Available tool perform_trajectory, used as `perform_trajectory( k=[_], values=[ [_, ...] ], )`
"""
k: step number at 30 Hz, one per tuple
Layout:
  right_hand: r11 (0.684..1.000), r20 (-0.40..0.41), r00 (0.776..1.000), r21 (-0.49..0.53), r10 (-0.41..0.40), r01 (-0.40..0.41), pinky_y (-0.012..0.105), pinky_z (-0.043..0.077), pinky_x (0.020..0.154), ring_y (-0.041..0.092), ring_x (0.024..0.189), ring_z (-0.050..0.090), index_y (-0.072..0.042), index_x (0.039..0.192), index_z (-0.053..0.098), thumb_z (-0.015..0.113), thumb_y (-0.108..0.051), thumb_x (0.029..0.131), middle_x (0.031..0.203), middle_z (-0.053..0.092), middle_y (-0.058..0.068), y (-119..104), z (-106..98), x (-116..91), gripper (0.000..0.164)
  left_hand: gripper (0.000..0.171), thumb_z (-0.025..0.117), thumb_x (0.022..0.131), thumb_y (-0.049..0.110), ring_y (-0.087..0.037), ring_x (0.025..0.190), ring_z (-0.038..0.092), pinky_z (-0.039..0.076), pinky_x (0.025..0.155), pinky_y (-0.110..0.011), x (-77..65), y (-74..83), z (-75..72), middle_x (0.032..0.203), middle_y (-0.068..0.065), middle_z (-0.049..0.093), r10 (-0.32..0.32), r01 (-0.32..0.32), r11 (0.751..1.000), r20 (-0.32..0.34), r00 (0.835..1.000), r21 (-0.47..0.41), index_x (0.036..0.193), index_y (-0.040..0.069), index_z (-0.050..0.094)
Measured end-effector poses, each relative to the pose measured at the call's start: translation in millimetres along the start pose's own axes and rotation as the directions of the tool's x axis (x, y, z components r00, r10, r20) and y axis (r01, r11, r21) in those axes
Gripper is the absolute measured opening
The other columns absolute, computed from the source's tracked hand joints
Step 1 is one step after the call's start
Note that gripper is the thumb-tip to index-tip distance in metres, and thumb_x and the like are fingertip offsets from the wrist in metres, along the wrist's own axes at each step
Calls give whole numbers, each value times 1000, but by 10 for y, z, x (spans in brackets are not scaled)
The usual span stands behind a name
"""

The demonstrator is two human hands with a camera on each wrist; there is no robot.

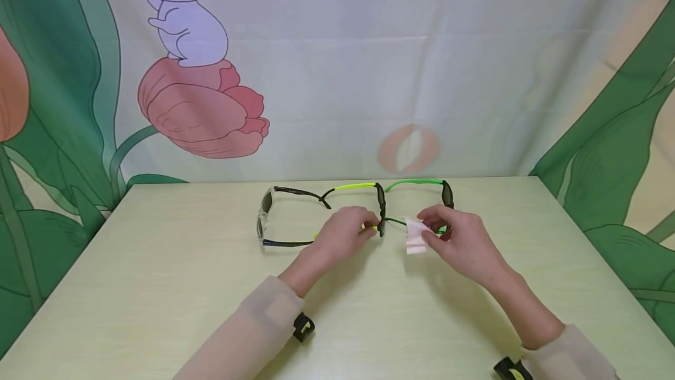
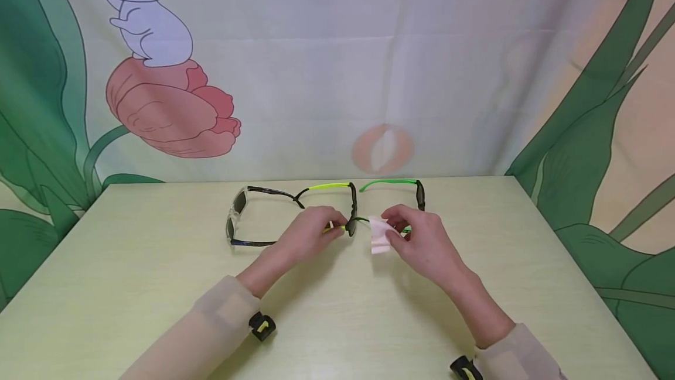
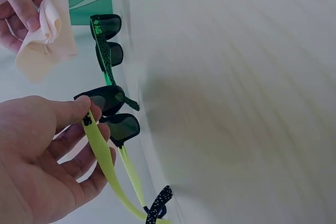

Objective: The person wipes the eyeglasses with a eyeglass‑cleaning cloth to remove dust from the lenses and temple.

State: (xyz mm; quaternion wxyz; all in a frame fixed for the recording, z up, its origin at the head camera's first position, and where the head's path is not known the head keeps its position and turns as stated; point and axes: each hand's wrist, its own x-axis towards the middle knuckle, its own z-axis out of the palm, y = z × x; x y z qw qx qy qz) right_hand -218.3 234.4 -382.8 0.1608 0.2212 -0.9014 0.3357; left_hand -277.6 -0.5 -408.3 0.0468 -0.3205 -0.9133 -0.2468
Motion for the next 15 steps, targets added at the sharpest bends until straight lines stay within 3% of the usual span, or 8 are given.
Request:
perform_trajectory(
  k=[15],
  values=[
    [1000, -20, 1000, -5, 22, -22, 25, 54, 63, 7, 76, 62, -12, 101, 69, 75, -7, 83, 85, 67, -7, -34, 14, 21, 19, 14, 68, 91, 12, -12, 89, 63, 50, 78, -26, -112, 97, -150, 100, 2, 69, -2, -5, 998, -97, 995, -63, 104, 12, 73]
  ],
)
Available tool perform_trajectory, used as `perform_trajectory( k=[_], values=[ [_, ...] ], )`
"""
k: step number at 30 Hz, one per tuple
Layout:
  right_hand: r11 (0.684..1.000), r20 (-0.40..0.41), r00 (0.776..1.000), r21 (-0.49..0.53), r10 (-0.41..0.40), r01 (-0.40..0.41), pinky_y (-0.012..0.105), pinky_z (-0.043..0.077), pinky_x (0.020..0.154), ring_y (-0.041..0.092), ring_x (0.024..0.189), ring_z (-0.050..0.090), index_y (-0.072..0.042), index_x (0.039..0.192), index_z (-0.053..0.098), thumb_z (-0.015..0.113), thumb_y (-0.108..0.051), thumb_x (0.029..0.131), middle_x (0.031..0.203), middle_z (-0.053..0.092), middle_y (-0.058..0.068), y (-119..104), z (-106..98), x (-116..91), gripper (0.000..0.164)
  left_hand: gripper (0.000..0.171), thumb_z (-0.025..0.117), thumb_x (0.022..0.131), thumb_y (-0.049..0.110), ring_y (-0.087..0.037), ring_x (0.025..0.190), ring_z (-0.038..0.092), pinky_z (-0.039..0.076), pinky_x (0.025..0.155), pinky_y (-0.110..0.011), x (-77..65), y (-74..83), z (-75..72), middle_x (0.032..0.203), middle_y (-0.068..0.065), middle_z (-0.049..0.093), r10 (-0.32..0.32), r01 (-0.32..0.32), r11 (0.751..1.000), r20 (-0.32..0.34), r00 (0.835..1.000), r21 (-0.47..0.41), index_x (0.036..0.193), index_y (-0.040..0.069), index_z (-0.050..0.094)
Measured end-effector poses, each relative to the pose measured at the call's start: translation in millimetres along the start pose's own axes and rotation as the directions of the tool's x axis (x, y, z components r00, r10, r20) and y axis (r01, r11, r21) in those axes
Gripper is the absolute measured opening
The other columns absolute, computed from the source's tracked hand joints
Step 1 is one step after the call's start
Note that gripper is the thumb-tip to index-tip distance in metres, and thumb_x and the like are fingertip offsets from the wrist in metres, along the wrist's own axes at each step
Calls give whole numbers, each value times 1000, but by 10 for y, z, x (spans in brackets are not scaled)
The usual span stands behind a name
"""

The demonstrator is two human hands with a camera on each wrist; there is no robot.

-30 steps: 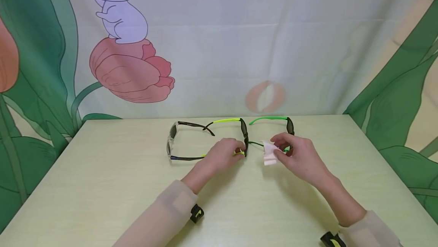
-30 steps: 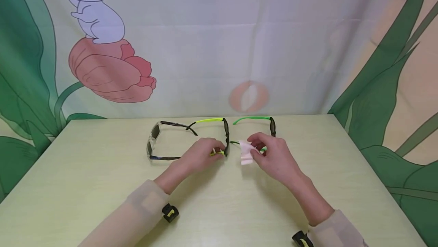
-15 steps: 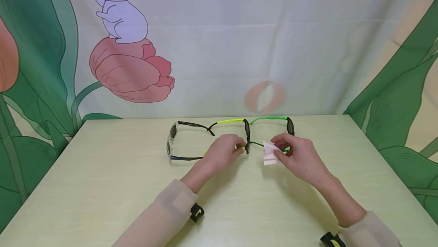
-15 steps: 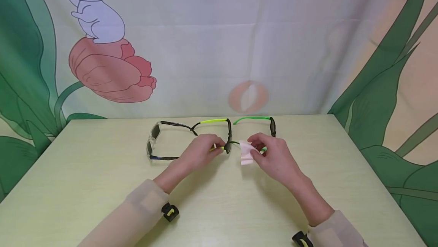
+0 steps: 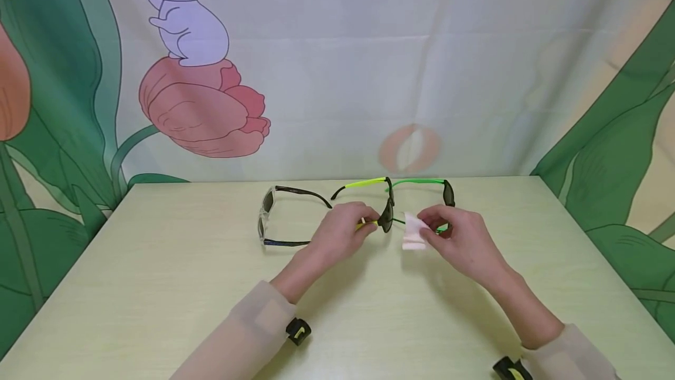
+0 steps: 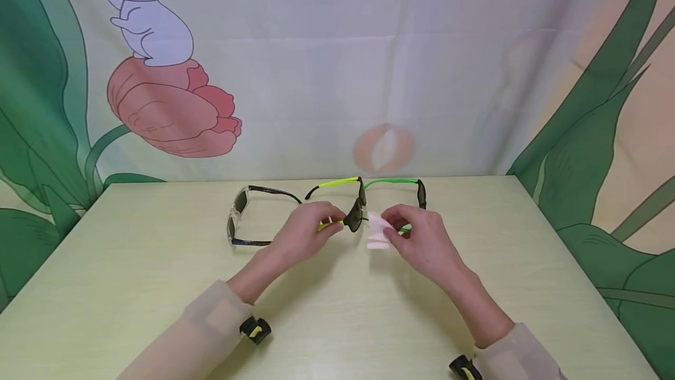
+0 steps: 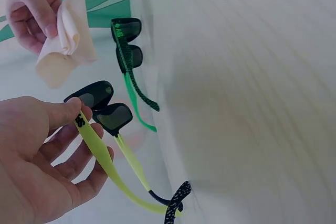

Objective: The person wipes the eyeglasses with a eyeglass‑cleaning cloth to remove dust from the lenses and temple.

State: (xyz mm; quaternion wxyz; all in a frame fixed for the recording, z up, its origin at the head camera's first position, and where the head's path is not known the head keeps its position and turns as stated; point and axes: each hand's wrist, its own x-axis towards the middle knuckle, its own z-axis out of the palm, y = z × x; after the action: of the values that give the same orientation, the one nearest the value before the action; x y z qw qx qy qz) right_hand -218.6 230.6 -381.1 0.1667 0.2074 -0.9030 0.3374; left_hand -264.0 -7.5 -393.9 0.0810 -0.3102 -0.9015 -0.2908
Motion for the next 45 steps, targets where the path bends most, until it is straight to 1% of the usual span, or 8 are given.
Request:
perform_trajectory(
  k=[6, 12, 19, 24, 30, 35, 41, 45],
  values=[
    [999, -22, 999, 24, -24, 24, 24, 55, 62, 5, 76, 61, -12, 101, 71, 76, -8, 83, 86, 67, -7, -68, 2, 5, 19, 13, 69, 89, 9, -12, 87, 62, 49, 79, -27, -77, 1, -102, 99, 2, 69, 28, -34, 995, -64, 998, -97, 102, 10, 73],
    [996, -47, 997, 59, -65, 68, 25, 55, 63, 5, 77, 62, -11, 104, 70, 76, -7, 82, 88, 68, -7, -144, 31, 8, 23, 14, 70, 88, 7, -12, 85, 62, 50, 76, -27, -134, 18, -170, 97, 2, 69, 47, -66, 979, -101, 994, -194, 101, 9, 72],
    [978, -125, 974, 68, -187, 196, 23, 55, 61, 5, 79, 62, -10, 103, 70, 76, -1, 80, 92, 68, -5, -238, 62, 28, 25, 15, 68, 90, 9, -8, 88, 61, 51, 78, -27, -195, 84, -253, 100, 3, 68, 75, -93, 965, -80, 994, -244, 104, 9, 72],
    [962, -139, 956, 58, -257, 267, 18, 53, 61, 5, 77, 63, -10, 101, 73, 77, 0, 79, 92, 69, -5, -302, 89, 22, 24, 15, 69, 89, 7, -9, 87, 61, 53, 78, -34, -252, 106, -317, 101, 3, 69, 65, -85, 957, -81, 995, -276, 104, 9, 72],
    [942, -138, 936, 46, -323, 332, 18, 52, 61, 5, 72, 62, -10, 101, 75, 76, -1, 79, 92, 69, -3, -388, 126, 3, 23, 15, 69, 89, 9, -7, 87, 62, 52, 75, -30, -292, 144, -331, 100, 5, 69, 106, -127, 946, -86, 991, -299, 104, 10, 72],
    [930, -133, 924, 43, -358, 366, 23, 53, 59, 5, 70, 61, -9, 102, 75, 76, -2, 80, 91, 69, -2, -440, 147, -11, 23, 14, 69, 89, 10, -6, 85, 61, 51, 72, -25, -330, 188, -336, 98, 6, 68, 110, -132, 942, -88, 990, -308, 103, 11, 72],
    [921, -132, 915, 30, -382, 389, 15, 47, 56, 7, 75, 63, -9, 100, 76, 76, -2, 80, 91, 69, -2, -456, 156, -16, 21, 13, 69, 90, 10, -5, 83, 60, 51, 68, -25, -383, 217, -354, 96, 8, 68, 102, -118, 936, -64, 993, -330, 102, 13, 72],
    [917, -134, 908, -5, -397, 400, 17, 46, 53, 7, 74, 63, -8, 99, 76, 77, 0, 79, 89, 69, -2, -444, 149, -2, 22, 13, 68, 90, 9, -5, 83, 60, 52, 68, -27, -411, 212, -354, 94, 8, 68, 104, -115, 928, -50, 993, -353, 101, 12, 72]
  ],
)
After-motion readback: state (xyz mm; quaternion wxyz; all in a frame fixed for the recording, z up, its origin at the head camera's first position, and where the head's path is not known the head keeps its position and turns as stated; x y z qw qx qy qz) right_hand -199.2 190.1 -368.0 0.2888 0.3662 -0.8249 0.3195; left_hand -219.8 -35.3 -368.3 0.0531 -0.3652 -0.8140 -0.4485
